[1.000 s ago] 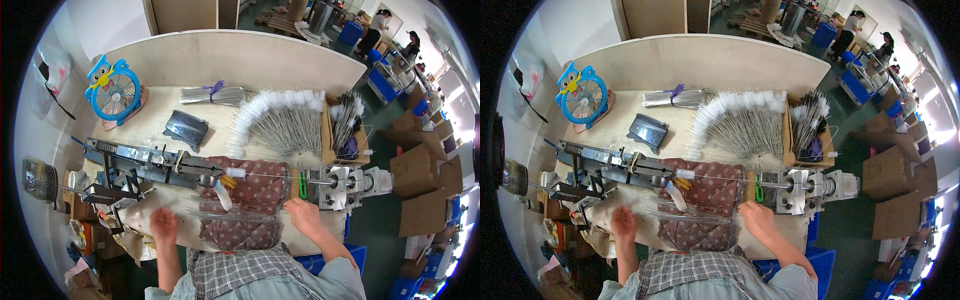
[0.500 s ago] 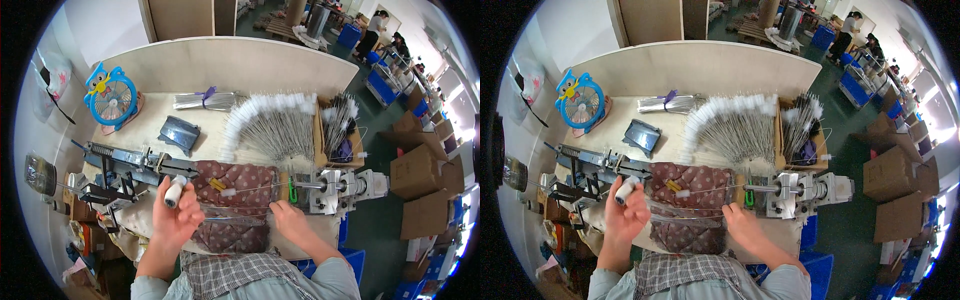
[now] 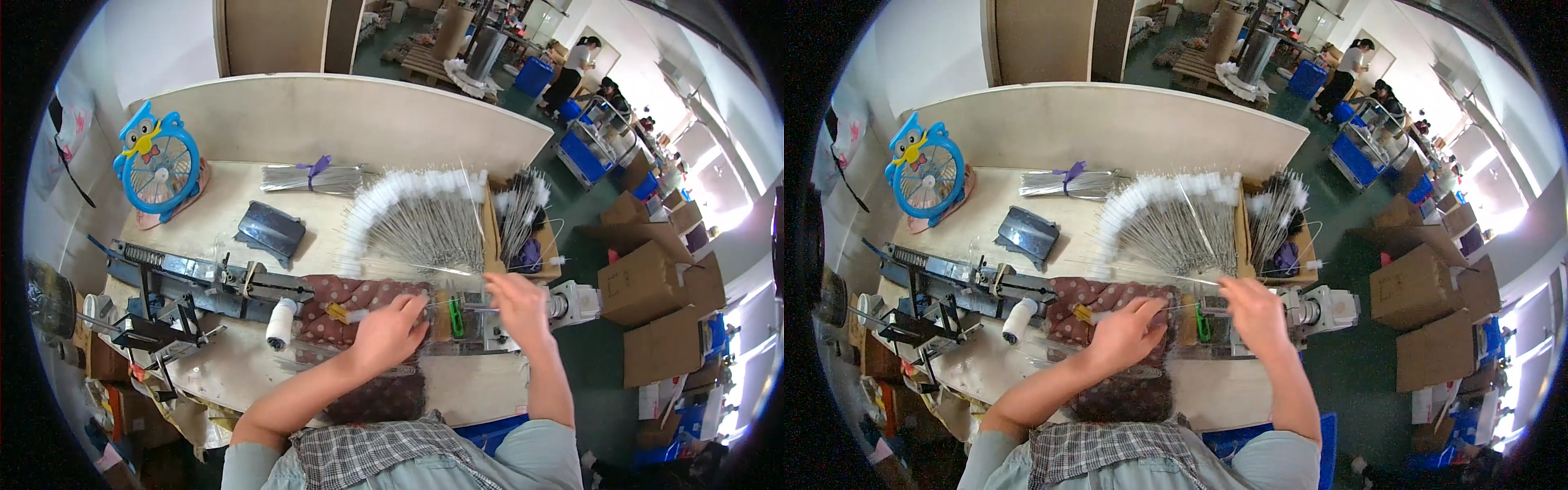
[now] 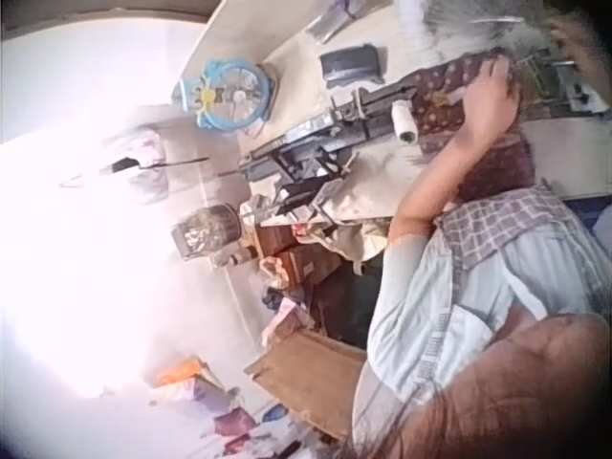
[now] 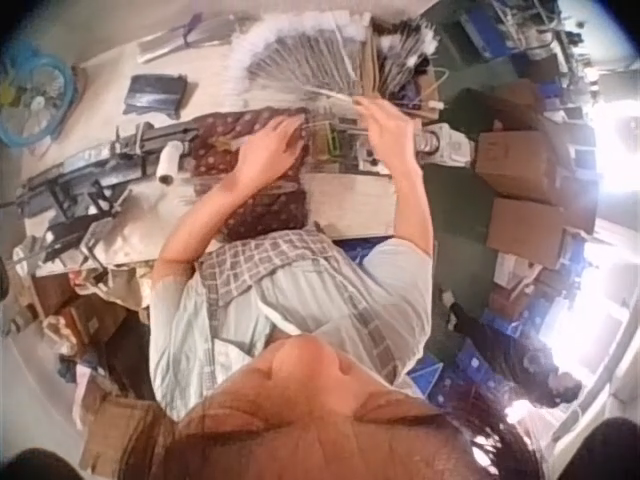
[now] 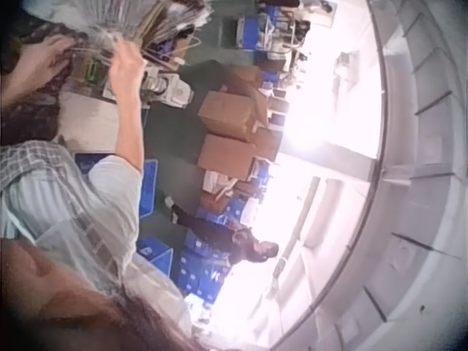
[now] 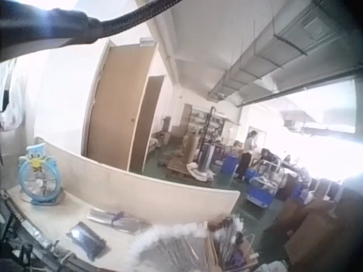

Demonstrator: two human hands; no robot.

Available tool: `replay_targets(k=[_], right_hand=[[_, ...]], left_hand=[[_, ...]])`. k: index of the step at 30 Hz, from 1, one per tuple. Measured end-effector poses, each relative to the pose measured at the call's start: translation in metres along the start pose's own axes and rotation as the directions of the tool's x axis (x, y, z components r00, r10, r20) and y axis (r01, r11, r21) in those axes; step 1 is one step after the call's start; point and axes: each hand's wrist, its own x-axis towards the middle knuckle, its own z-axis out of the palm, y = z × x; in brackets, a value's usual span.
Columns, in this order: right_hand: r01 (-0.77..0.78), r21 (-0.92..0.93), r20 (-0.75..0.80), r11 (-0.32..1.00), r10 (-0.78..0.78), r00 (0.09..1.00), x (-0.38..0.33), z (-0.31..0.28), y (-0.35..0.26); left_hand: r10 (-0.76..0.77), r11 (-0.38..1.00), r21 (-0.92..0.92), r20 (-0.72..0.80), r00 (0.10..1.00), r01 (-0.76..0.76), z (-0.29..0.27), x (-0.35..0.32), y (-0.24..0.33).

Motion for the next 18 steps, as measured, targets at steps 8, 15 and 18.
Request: replay_targets(k=[8,15,18], right_hand=[[0.107,0.003,-0.038,0.994,-0.107,0.994,0.013,0.049,0.031],[0.063,0.1,0.371,0.993,-0.096,0.924,0.022,0.04,0.029],[0.339,0.212,0.194,0.917,-0.38,0.905,0.032,0.051,-0.001]], left_hand=[[0.196,0.829,0.531,0.019,0.98,-0.176,0.03,0.039,-0.027],[0.245,0.834,0.513,-0.017,0.969,-0.202,-0.002,0.018,-0.024],[0.21,0.915,0.36,-0.043,0.977,-0.181,-0.037,-0.051,-0.004]])
